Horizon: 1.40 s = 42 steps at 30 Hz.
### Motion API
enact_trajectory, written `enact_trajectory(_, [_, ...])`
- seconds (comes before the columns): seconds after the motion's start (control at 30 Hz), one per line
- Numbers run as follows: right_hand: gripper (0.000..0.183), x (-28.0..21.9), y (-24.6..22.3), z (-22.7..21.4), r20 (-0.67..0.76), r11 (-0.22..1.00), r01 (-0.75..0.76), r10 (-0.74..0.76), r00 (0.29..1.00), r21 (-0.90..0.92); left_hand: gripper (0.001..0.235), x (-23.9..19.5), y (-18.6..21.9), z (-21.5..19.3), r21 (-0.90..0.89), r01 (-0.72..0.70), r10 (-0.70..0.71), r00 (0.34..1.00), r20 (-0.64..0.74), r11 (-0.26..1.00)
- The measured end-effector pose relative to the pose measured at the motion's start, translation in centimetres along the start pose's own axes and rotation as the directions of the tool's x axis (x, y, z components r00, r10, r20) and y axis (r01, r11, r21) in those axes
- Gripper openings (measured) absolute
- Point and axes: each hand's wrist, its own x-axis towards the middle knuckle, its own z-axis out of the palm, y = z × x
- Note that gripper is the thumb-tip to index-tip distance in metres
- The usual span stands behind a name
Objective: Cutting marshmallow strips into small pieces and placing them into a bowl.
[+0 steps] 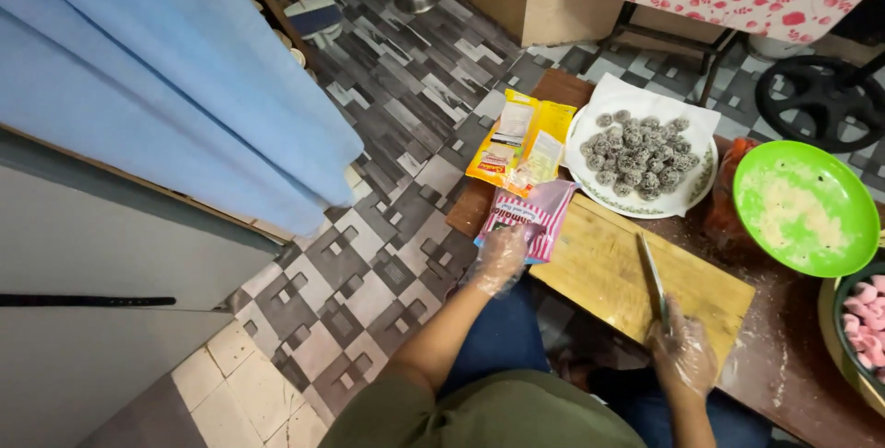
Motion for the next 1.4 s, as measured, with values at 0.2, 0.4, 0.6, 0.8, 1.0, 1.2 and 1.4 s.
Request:
enact_trajectory(0.2, [0.055,0.0,-1.2,-1.5,0.068,0.995,-0.08,0.076,0.995,0.055,0.032,2.1,1.6,-5.1,-0.225,0.345,-0.142,0.776,0.615,0.911])
enact_trajectory(0.4, [0.053,-0.2,-1.6,-2.1,0.076,0.995,-0.093,0.091,0.993,0.026,0.022,3.3,0.9,-3.4,-0.243,0.498,-0.179,0.658,0.731,0.833])
enact_trajectory(0.6, [0.056,-0.4,-1.9,-2.8,0.116,0.992,-0.109,0.101,0.988,0.065,0.05,2.0,-0.4,2.6,-0.29,0.212,-0.056,0.884,0.465,0.933])
enact_trajectory(0.8, [0.054,-0.3,-1.2,-1.6,0.037,0.992,-0.073,0.07,0.997,0.103,0.027,2.4,0.1,0.6,-0.321,0.408,-0.138,0.775,0.617,0.855])
enact_trajectory(1.0, [0.054,-0.4,-0.9,-1.2,0.003,0.998,-0.024,0.024,1.0,0.056,0.025,1.7,-0.3,2.6,-0.344,0.313,-0.11,0.859,0.5,0.885])
enact_trajectory(1.2, [0.054,-0.3,-1.1,-1.2,-0.019,1.0,-0.019,0.019,1.0,0.015,0.029,-0.1,0.5,0.5,-0.439,0.38,-0.197,0.892,0.406,0.814])
enact_trajectory(1.4, [0.055,-0.5,-1.3,-1.8,0.026,1.0,-0.011,0.011,1.0,0.009,0.045,1.7,3.6,-7.5,-0.262,0.512,-0.259,0.734,0.628,0.818])
